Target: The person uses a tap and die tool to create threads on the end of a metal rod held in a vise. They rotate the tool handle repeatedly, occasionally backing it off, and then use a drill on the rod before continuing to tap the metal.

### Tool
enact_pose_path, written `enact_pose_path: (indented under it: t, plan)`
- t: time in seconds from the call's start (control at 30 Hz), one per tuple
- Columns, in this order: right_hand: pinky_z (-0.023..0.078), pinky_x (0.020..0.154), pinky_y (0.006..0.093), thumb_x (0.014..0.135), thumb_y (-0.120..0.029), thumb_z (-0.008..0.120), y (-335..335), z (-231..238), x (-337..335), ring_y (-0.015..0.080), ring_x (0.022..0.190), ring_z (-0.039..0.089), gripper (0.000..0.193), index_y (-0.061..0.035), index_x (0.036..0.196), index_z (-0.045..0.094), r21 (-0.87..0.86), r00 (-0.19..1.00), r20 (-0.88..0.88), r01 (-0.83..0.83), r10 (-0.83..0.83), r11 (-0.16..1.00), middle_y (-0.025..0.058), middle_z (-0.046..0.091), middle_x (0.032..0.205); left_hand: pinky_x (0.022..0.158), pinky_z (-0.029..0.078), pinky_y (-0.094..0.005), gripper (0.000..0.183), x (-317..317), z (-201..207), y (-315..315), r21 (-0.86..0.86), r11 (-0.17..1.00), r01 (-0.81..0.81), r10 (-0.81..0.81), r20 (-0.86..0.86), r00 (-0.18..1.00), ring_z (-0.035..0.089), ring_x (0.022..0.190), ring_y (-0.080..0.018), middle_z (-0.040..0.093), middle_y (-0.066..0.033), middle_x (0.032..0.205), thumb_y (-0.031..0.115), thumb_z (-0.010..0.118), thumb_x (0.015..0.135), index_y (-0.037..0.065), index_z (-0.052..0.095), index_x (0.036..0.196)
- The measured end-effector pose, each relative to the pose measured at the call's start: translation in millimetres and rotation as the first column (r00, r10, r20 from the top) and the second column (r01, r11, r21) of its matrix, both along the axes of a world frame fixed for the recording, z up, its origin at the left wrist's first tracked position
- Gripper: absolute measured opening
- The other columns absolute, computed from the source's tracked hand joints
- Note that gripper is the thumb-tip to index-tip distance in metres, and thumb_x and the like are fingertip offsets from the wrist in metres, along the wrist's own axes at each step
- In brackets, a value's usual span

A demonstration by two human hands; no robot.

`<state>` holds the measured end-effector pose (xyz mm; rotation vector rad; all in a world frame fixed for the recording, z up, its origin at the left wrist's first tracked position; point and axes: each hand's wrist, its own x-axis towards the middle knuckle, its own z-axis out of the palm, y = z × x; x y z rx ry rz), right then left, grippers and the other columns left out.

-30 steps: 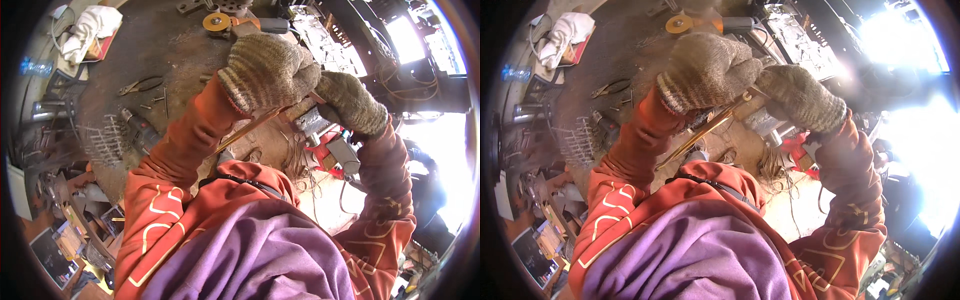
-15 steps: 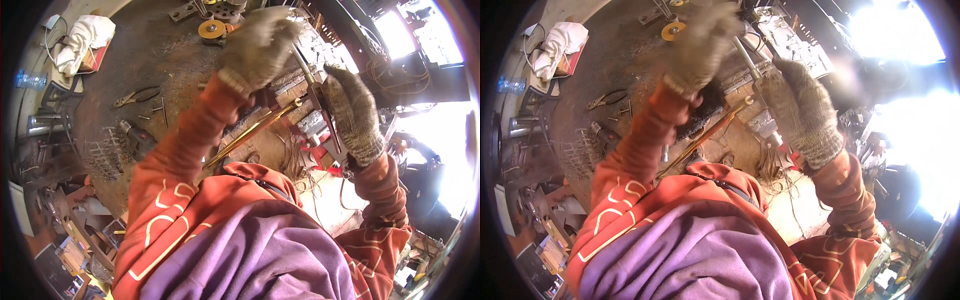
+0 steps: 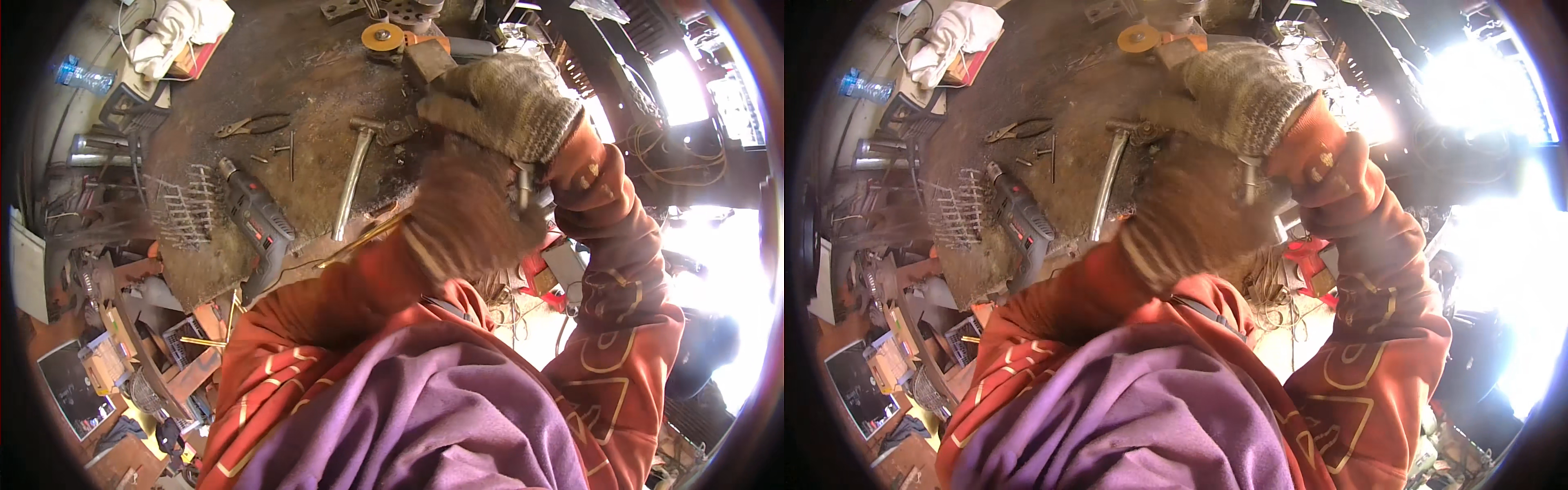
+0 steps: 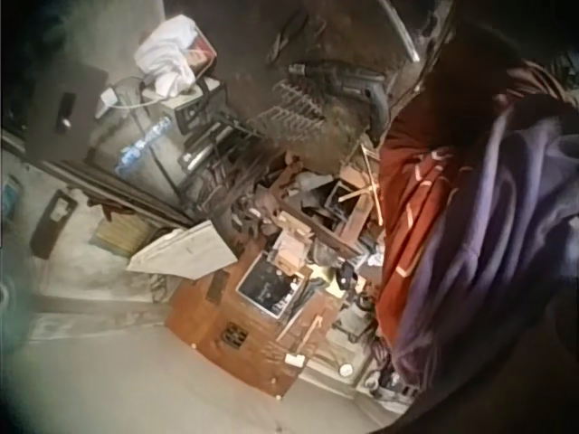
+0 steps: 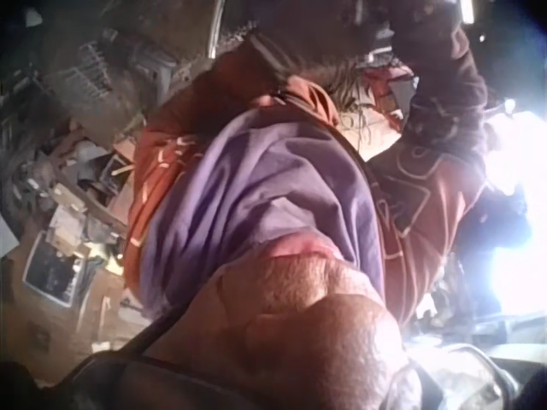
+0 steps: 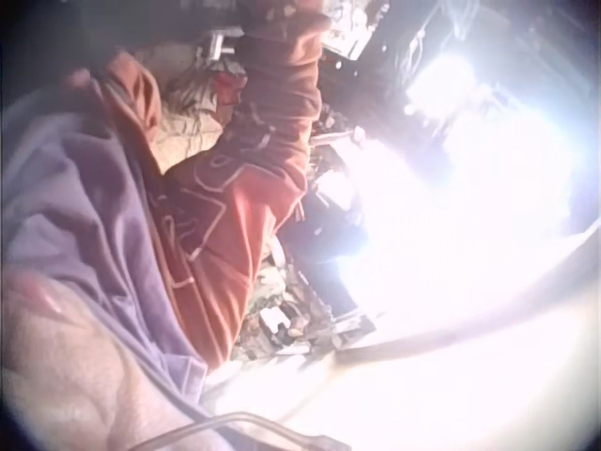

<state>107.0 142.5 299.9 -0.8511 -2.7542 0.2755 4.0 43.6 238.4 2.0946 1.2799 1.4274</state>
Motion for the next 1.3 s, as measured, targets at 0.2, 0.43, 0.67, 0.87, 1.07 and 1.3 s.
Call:
enact_pose_path:
  t: [0.2, 0.43, 0.67, 0.87, 1.07, 1.3]
  plan:
    - [0.054, 0.079, 0.046, 0.096, -0.049, 0.068, -12, 7, 9, 0.0387, 0.086, 0.071, 0.047, -0.0041, 0.105, 0.077, 0.054, 0.954, 0.107, 0.277, -0.282, 0.959, 0.0209, 0.073, 0.088, 0.082, 0.057, -0.0429, 0.05, -64, 7, 46, -0.483, 0.727, 0.488, -0.585, -0.064, 0.809, 0.072, 0.092, -0.0371, 0.076, -0.021, 0.099, 0.047, 0.075, 0.081, 0.002, 0.076, 0.102]
    - [0.058, 0.082, 0.0304, 0.093, -0.021, 0.08, 3, 23, 51, 0.0154, 0.09, 0.071, 0.036, 0.0002, 0.121, 0.073, -0.734, 0.978, -0.016, 0.128, -0.206, 0.666, 0.0106, 0.077, 0.103, 0.083, 0.054, -0.0494, 0.036, -58, 17, -4, -0.203, 0.936, 0.286, -0.293, -0.006, 0.956, 0.07, 0.094, -0.0387, 0.072, -0.0218, 0.1, 0.036, 0.071, 0.09, 0.003, 0.073, 0.106]
    - [0.053, 0.063, 0.0243, 0.091, -0.03, 0.084, 32, 33, 49, 0.008, 0.073, 0.067, 0.033, -0.0012, 0.106, 0.078, -0.769, 0.958, 0.26, 0.131, 0.12, 0.625, 0.006, 0.073, 0.08, 0.093, 0.056, -0.0432, 0.027, -37, -12, -29, -0.039, 0.999, -0.013, 0.012, -0.015, 1.0, 0.07, 0.102, -0.0379, 0.071, -0.0199, 0.112, 0.012, 0.072, 0.095, 0.005, 0.07, 0.121]
    - [0.039, 0.046, 0.0257, 0.098, -0.035, 0.075, 10, 4, 68, 0.0074, 0.052, 0.051, 0.033, -0.0029, 0.091, 0.071, -0.911, 0.998, -0.04, -0.018, -0.045, 0.413, 0.0004, 0.059, 0.061, 0.083, 0.058, -0.0364, 0.024, -65, -30, 28, 0.24, 0.955, 0.173, -0.157, -0.085, 0.984, 0.071, 0.094, -0.0306, 0.072, -0.0152, 0.101, 0.018, 0.074, 0.095, 0.005, 0.072, 0.116]
    - [0.033, 0.046, 0.024, 0.1, -0.035, 0.074, -17, -21, 88, 0.0043, 0.052, 0.047, 0.032, -0.0043, 0.097, 0.068, -0.712, 0.944, -0.302, -0.129, -0.136, 0.691, -0.0026, 0.053, 0.063, 0.083, 0.057, -0.0312, 0.027, -68, 0, 80, -0.287, 0.866, 0.41, -0.358, 0.215, 0.908, 0.07, 0.091, -0.0201, 0.074, -0.0115, 0.094, 0.023, 0.066, 0.103, 0.001, 0.074, 0.118]
    - [0.031, 0.037, 0.0208, 0.106, -0.043, 0.061, -91, -5, 32, 0.0056, 0.041, 0.043, 0.037, -0.0058, 0.107, 0.067, -0.875, 0.6, -0.21, 0.237, -0.772, 0.422, -0.0027, 0.054, 0.062, 0.074, 0.056, -0.0375, 0.033, -20, -39, 194, 0.394, 0.685, 0.612, -0.57, -0.233, 0.788, 0.071, 0.077, -0.0221, 0.074, -0.0079, 0.086, 0.03, 0.052, 0.107, 0.008, 0.076, 0.099]
